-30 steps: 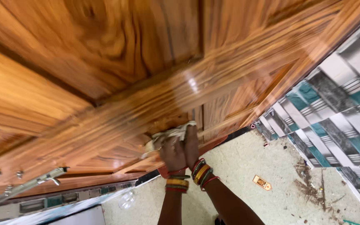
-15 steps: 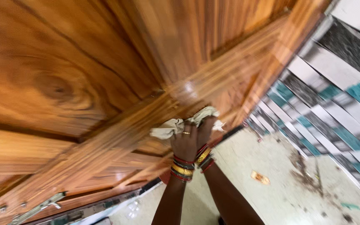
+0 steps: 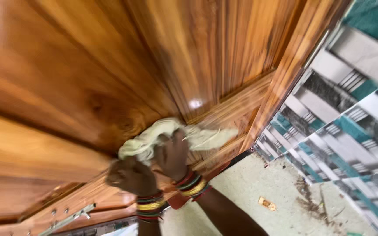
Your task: The person wipes the wooden surface of a door using a cloth, moving the cloth across the panels and handles.
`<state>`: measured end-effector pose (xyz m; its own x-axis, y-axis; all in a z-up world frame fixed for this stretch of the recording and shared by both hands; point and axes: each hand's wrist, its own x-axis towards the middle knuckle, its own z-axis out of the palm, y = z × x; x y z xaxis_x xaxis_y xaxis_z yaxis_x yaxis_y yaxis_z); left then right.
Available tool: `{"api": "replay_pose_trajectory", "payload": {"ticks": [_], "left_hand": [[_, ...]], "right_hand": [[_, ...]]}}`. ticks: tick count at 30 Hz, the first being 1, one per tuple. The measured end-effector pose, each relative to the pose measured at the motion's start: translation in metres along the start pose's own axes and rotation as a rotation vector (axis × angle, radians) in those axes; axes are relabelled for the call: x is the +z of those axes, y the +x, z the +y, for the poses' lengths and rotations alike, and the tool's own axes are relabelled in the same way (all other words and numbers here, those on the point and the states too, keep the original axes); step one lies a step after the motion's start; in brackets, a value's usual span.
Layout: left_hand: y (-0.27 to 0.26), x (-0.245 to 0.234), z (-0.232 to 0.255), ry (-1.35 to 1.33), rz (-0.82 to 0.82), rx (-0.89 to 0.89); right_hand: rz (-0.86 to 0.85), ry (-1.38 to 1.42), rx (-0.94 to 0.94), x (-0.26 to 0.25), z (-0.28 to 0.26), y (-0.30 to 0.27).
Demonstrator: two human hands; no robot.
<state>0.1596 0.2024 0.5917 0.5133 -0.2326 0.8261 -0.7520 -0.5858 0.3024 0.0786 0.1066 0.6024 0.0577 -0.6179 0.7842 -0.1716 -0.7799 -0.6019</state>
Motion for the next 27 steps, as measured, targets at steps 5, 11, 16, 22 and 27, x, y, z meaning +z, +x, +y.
{"api": "replay_pose_trajectory", "payload": {"ticks": [5, 11, 16, 22, 27], "left_hand": [[-0.012, -0.046, -0.032, -0.158, -0.388, -0.294], [0.025, -0.077, 0.002, -0.449, -0.284, -0.246], [0.137, -0.111, -0.008, -0.556, 0.328, -0.262], [0.128, -0.11, -0.083, -0.418, 0.037, -0.064], [0.068, -0.085, -0.126, -0.171, -0.21, 0.175]], "right_hand": [[-0.778, -0.133, 0.3, -0.005, 0.0, -0.052], [-0.296, -0.154, 0.187, -0.029, -0.036, 0.017], [-0.277, 0.358, 0.057, 0.009, -0.172, 0.096], [-0.353, 0.091, -0.268, 0.024, -0.195, 0.072], [-0.682, -0.147, -0.451, 0.01, -0.156, 0.05]]}}
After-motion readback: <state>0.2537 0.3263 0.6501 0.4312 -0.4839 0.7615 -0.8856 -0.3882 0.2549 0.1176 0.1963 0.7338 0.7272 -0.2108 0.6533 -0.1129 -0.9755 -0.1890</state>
